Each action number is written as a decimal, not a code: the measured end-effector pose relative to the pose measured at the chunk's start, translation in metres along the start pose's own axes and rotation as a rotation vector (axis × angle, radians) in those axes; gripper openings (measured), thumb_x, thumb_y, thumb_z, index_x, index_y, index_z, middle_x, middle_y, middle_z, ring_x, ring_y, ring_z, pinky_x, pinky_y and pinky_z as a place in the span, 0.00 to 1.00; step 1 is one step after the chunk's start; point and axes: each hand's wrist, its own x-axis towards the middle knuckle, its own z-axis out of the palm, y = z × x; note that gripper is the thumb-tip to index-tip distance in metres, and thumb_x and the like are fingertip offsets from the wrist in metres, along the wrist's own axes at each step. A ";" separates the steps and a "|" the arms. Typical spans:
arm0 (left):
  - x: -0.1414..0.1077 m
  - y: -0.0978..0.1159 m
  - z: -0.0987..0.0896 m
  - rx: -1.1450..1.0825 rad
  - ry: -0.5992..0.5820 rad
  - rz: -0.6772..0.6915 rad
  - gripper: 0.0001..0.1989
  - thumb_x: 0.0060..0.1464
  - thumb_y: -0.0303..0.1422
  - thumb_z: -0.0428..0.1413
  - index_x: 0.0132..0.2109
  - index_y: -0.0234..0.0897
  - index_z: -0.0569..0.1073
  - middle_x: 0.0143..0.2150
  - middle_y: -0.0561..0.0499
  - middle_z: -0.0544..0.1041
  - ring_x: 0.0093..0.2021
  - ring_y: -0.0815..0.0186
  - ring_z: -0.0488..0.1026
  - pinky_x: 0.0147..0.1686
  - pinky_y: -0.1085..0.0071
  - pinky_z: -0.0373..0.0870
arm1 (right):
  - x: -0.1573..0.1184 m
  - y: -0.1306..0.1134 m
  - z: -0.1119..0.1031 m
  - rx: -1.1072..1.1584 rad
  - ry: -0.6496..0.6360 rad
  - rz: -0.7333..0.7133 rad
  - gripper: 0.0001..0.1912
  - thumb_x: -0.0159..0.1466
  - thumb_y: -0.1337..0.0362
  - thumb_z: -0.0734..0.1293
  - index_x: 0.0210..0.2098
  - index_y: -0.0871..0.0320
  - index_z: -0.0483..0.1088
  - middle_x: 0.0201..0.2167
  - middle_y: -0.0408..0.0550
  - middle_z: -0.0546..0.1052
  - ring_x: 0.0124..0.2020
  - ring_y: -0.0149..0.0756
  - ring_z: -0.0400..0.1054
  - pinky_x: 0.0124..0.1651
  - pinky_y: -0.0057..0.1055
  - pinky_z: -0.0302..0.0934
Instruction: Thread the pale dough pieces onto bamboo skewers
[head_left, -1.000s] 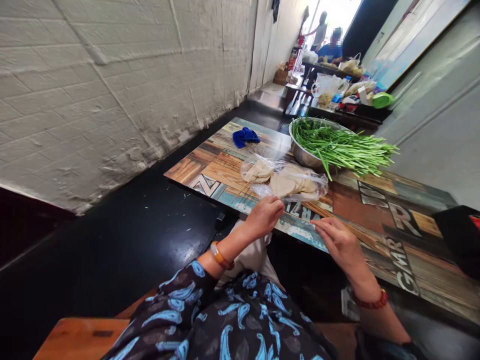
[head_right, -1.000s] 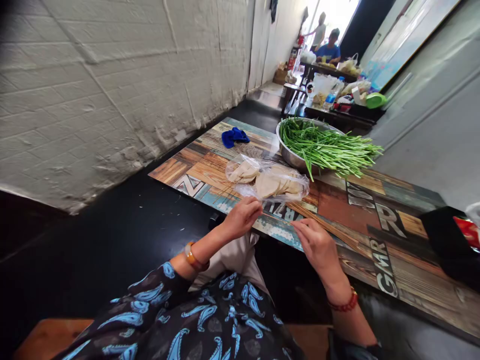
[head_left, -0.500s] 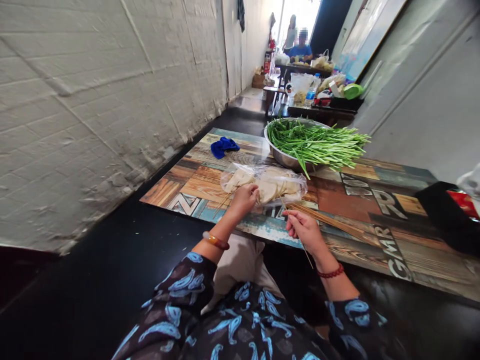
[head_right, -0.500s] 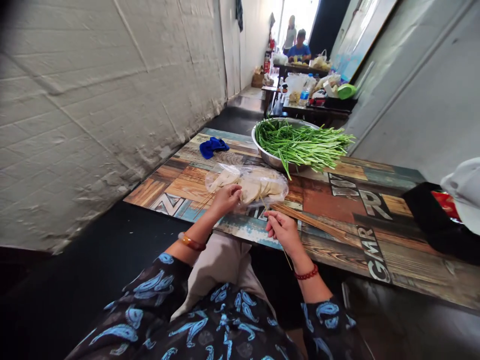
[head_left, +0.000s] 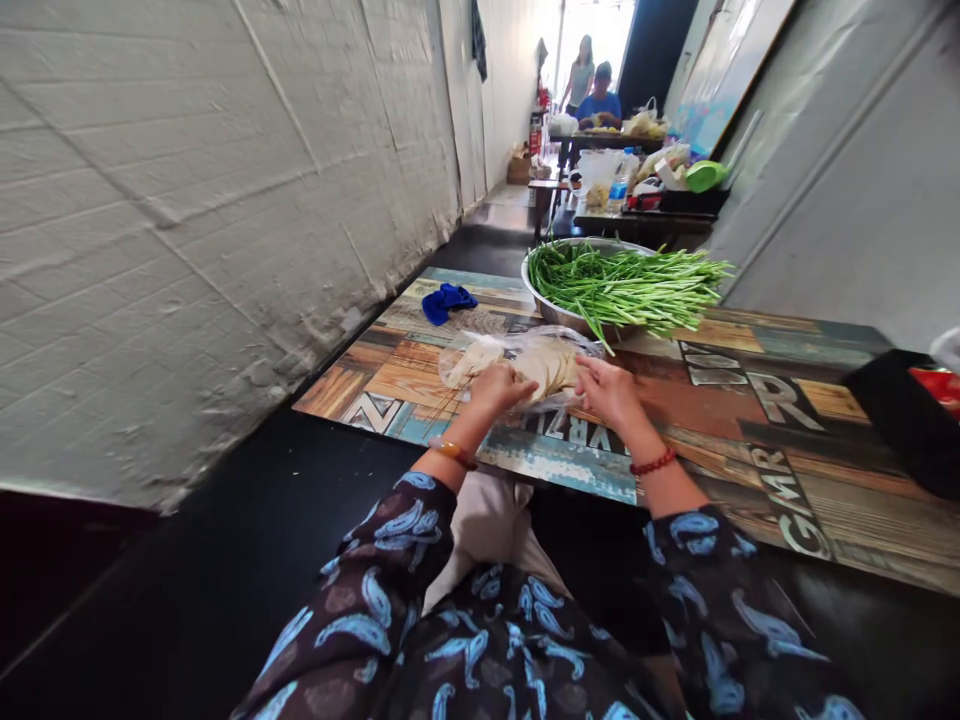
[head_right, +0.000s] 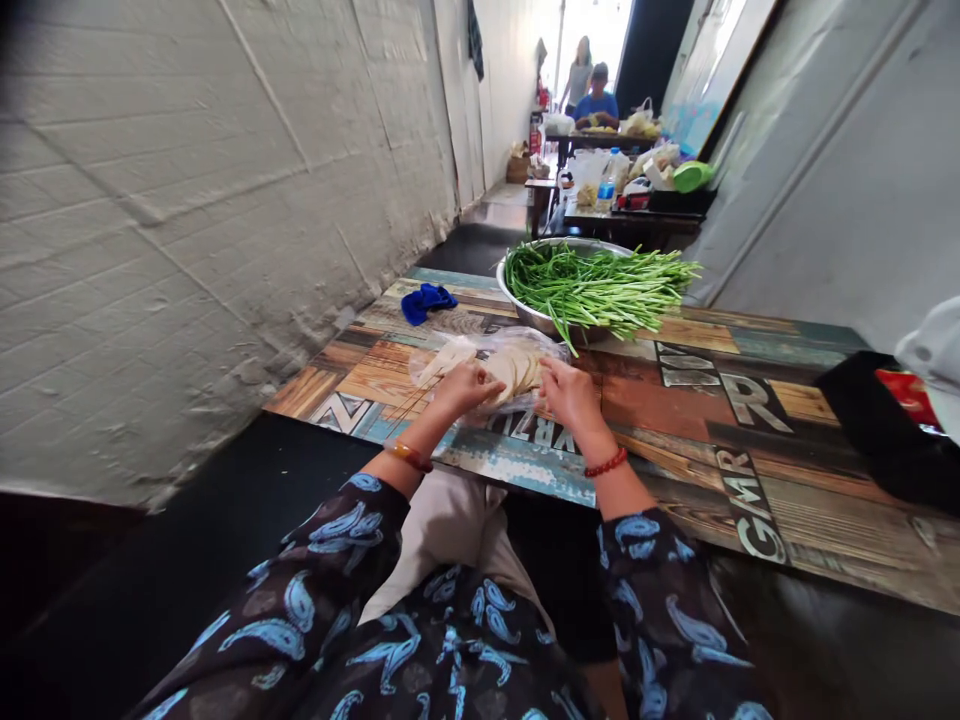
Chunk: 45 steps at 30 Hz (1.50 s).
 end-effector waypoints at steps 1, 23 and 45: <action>0.001 0.001 0.001 0.069 0.015 -0.004 0.18 0.43 0.48 0.63 0.25 0.36 0.73 0.30 0.44 0.75 0.37 0.58 0.72 0.34 0.68 0.62 | 0.008 0.005 -0.001 0.016 0.021 0.054 0.21 0.64 0.59 0.63 0.53 0.61 0.74 0.21 0.44 0.75 0.14 0.30 0.64 0.20 0.28 0.59; 0.012 -0.005 0.019 -0.851 -0.054 -0.126 0.12 0.36 0.31 0.67 0.27 0.31 0.72 0.23 0.53 0.73 0.23 0.71 0.67 0.24 0.74 0.62 | 0.005 0.047 0.002 0.376 -0.071 0.124 0.33 0.57 0.44 0.67 0.53 0.62 0.68 0.21 0.39 0.72 0.15 0.25 0.59 0.17 0.23 0.51; 0.034 0.023 -0.006 -1.457 -0.011 -0.136 0.15 0.42 0.31 0.64 0.38 0.32 0.71 0.34 0.48 0.78 0.33 0.67 0.74 0.37 0.70 0.71 | 0.012 -0.033 0.003 0.589 -0.073 -0.025 0.15 0.60 0.58 0.67 0.45 0.58 0.70 0.22 0.36 0.69 0.14 0.21 0.56 0.16 0.22 0.50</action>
